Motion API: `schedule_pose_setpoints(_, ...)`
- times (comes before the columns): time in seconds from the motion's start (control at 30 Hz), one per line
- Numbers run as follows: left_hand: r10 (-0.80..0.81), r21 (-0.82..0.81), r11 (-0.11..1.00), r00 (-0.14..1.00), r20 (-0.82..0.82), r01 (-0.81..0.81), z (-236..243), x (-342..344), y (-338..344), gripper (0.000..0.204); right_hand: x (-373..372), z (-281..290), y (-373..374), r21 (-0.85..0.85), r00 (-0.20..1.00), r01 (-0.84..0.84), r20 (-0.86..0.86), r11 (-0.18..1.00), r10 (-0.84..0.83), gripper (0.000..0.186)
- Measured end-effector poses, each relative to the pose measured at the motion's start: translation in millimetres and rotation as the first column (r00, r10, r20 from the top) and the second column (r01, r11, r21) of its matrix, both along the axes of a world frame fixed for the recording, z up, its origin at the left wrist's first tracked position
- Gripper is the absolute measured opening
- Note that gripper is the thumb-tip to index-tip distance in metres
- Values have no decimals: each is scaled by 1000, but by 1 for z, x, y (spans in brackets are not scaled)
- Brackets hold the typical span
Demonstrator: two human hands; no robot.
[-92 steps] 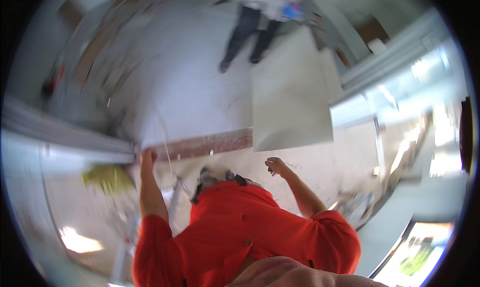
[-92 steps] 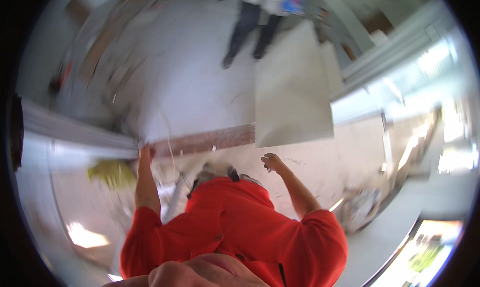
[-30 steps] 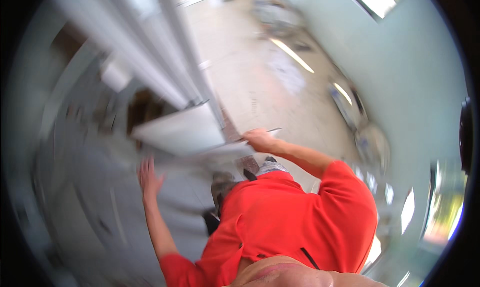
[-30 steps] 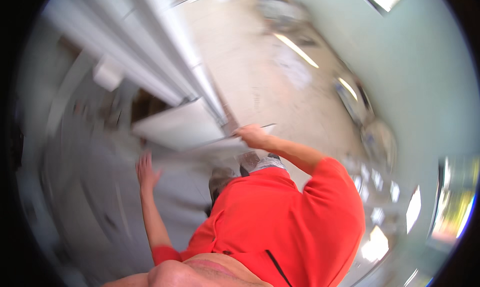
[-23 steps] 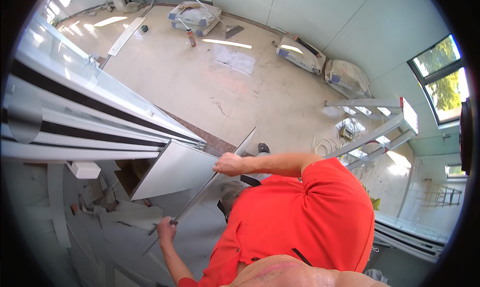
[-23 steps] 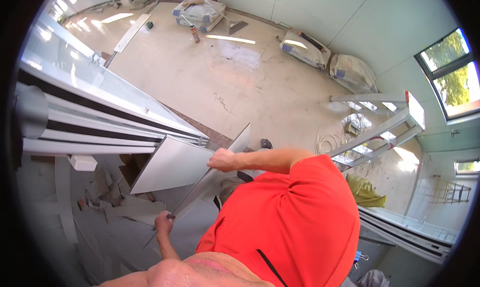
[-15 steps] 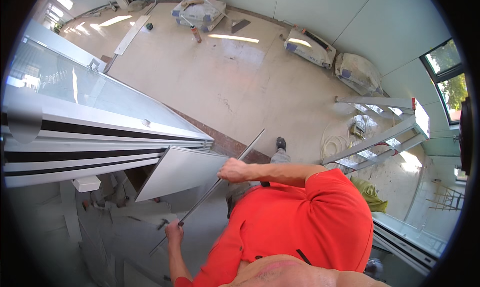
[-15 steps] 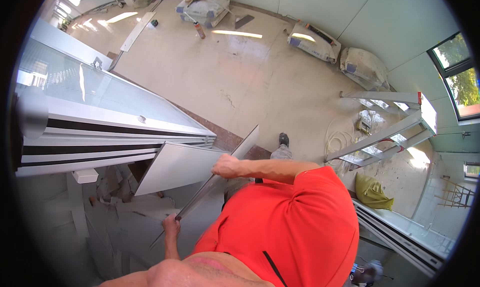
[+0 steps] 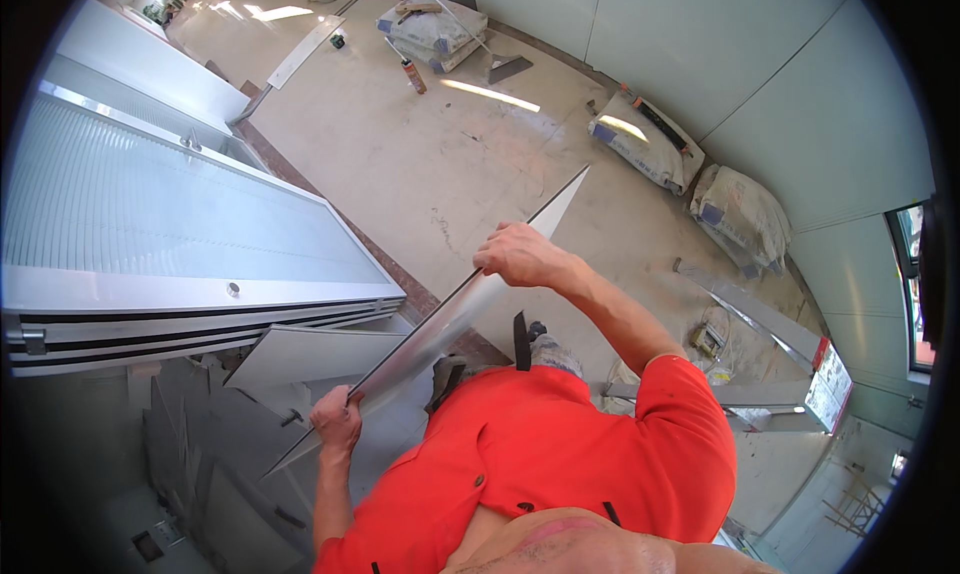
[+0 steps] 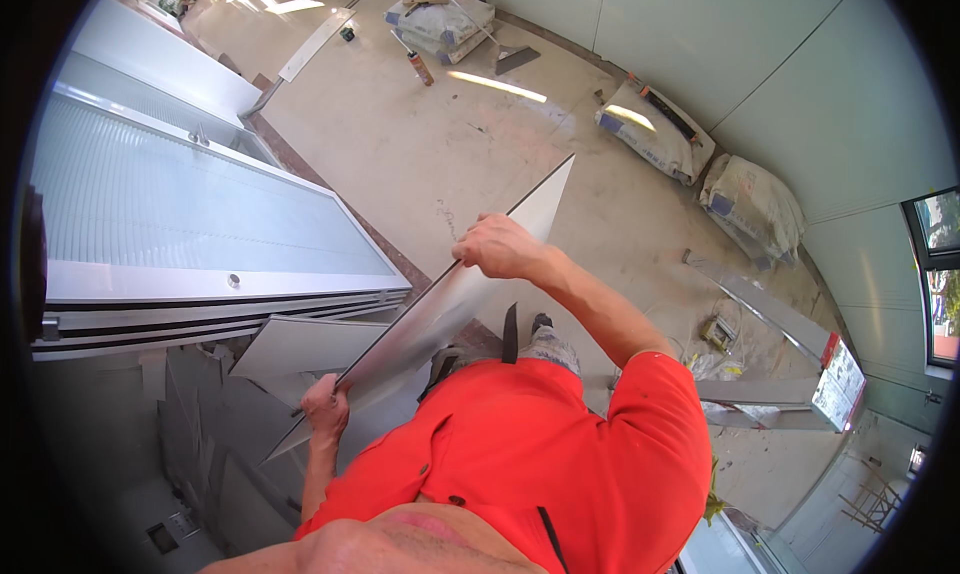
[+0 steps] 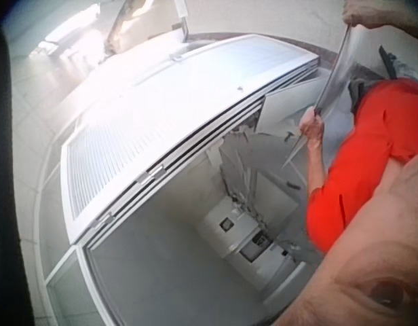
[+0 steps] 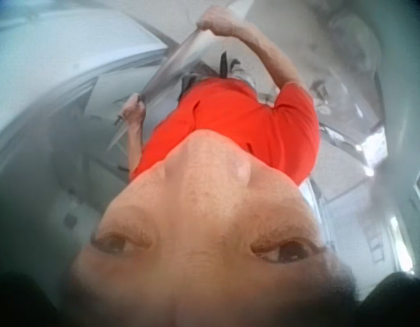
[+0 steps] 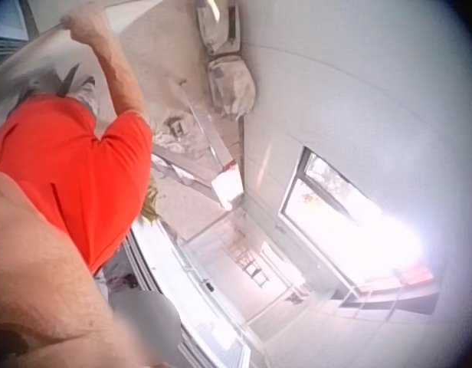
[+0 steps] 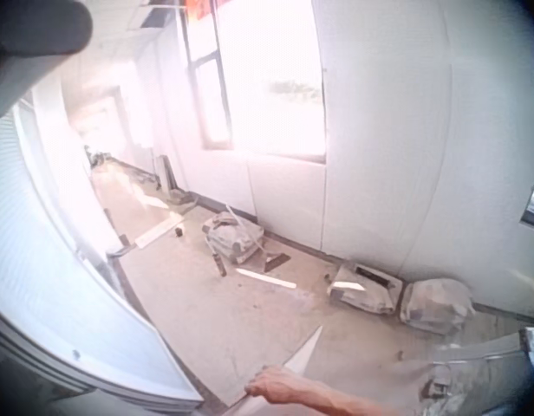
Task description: The person carries a metal frame and white ceiling panels, applies adhesive from a spray can to the back of a panel, and positions it against the ceiling near a window. The person repeats this process with additional panels, using a caulking gun to apply adhesive in a pattern before lifting and placing each panel.
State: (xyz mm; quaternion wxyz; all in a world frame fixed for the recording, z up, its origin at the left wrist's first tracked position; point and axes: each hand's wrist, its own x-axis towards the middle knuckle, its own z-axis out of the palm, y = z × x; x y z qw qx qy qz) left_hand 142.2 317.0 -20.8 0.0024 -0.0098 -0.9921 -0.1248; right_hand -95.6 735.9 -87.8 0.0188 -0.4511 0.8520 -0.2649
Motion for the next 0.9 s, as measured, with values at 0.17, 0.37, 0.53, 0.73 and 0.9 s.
schedule_pose_setpoints(0.17,-21,35,999,999,-48,23,-3,-48,101,15,-55,30,90,1,990,102,-101,995,-101,8)
schedule_pose_setpoints(0.37,-94,94,991,994,-55,99,-27,-125,198,27,-110,39,205,83,948,268,-203,960,-247,7)
schedule_pose_setpoints(0.53,-18,132,991,974,227,-13,-63,-175,246,32,-154,32,261,123,929,328,-224,937,-295,9)
schedule_pose_setpoints(0.73,-234,199,962,937,260,185,-61,-239,324,29,-177,25,351,141,919,379,-173,914,-354,10)
schedule_pose_setpoints(0.9,-192,40,981,981,39,191,-83,-266,402,35,-204,-1,450,91,918,369,-191,925,-348,8)
